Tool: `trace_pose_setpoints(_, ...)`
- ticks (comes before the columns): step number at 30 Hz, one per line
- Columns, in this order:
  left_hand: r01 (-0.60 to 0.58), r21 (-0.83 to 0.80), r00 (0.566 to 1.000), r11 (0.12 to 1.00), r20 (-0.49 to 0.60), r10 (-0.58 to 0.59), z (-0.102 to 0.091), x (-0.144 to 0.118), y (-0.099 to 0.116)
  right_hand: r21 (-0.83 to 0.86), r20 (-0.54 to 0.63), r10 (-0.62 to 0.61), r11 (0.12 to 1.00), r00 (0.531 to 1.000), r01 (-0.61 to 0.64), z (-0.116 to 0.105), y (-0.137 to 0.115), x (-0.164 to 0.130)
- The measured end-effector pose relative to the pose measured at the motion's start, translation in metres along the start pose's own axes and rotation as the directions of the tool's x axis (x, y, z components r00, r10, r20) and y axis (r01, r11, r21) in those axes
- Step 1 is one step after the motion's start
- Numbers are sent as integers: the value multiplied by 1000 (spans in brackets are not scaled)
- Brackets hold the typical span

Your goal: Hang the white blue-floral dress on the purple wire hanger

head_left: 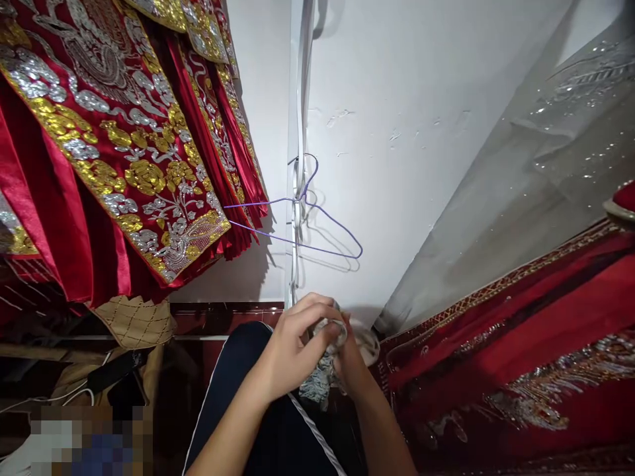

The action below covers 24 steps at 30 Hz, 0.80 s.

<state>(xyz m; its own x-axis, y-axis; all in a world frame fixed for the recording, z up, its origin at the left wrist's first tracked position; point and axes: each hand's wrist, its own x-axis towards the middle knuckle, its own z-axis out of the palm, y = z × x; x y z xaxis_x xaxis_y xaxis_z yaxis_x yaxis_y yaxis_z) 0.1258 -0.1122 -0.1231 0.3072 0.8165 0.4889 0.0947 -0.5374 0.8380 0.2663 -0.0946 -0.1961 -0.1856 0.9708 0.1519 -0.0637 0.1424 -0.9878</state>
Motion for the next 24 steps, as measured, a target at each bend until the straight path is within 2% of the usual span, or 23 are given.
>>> trace_pose_setpoints(2, -41, 51, 996, 998, -76, 44, -5, 2, 2, 65, 101, 40, 997, 994, -46, 2, -11, -2)
trace_pose_setpoints(3, -49, 65, 990, 997, -127, 57, -9, 5, 0, 62, 198, 46, 996, 979, -59, 3, -19, -3)
trace_pose_setpoints(5, -57, 82, 974, 995, -215, 74, -20, 11, -5, 7, 405, 45, 999, 913, -52, 6, -33, -5)
trace_pose_setpoints(7, -35, 70, 976, 997, -210, 49, -28, 14, -12, -73, 493, 62, 997, 868, -30, 5, -45, -5)
trace_pose_setpoints(8, -2, 59, 986, 998, -165, 12, -31, 13, -16, -117, 477, 72, 993, 876, -18, 2, -50, -2)
trace_pose_setpoints(10, 92, 72, 995, 993, -34, -90, -33, 2, -23, -210, 359, 66, 978, 931, 12, -9, -58, 8)
trace_pose_setpoints(12, 175, 167, 979, 970, 75, -189, -34, -18, -30, -261, 158, -61, 960, 986, 101, -26, -67, 28)
trace_pose_setpoints(13, 201, 232, 968, 952, 102, -229, -35, -29, -31, -262, 32, -169, 950, 985, 171, -35, -72, 41)
trace_pose_setpoints(14, 220, 296, 958, 930, 116, -263, -37, -39, -32, -242, -97, -287, 936, 953, 258, -43, -77, 57)
trace_pose_setpoints(15, 239, 356, 946, 903, 124, -300, -41, -47, -31, -211, -209, -387, 914, 898, 345, -48, -81, 73)
trace_pose_setpoints(16, 256, 409, 935, 876, 124, -332, -45, -53, -29, -169, -270, -431, 902, 861, 398, -50, -82, 90)
trace_pose_setpoints(17, 269, 456, 928, 848, 115, -356, -51, -57, -24, -131, -261, -437, 899, 861, 417, -48, -81, 107)
trace_pose_setpoints(21, 274, 604, 934, 748, 18, -357, -80, -55, -1, -114, -33, -319, 943, 947, 313, -20, -48, 159)
trace_pose_setpoints(24, 270, 695, 932, 666, -15, -361, -101, -53, 7, -165, -36, -246, 957, 969, 237, -12, -13, 170)
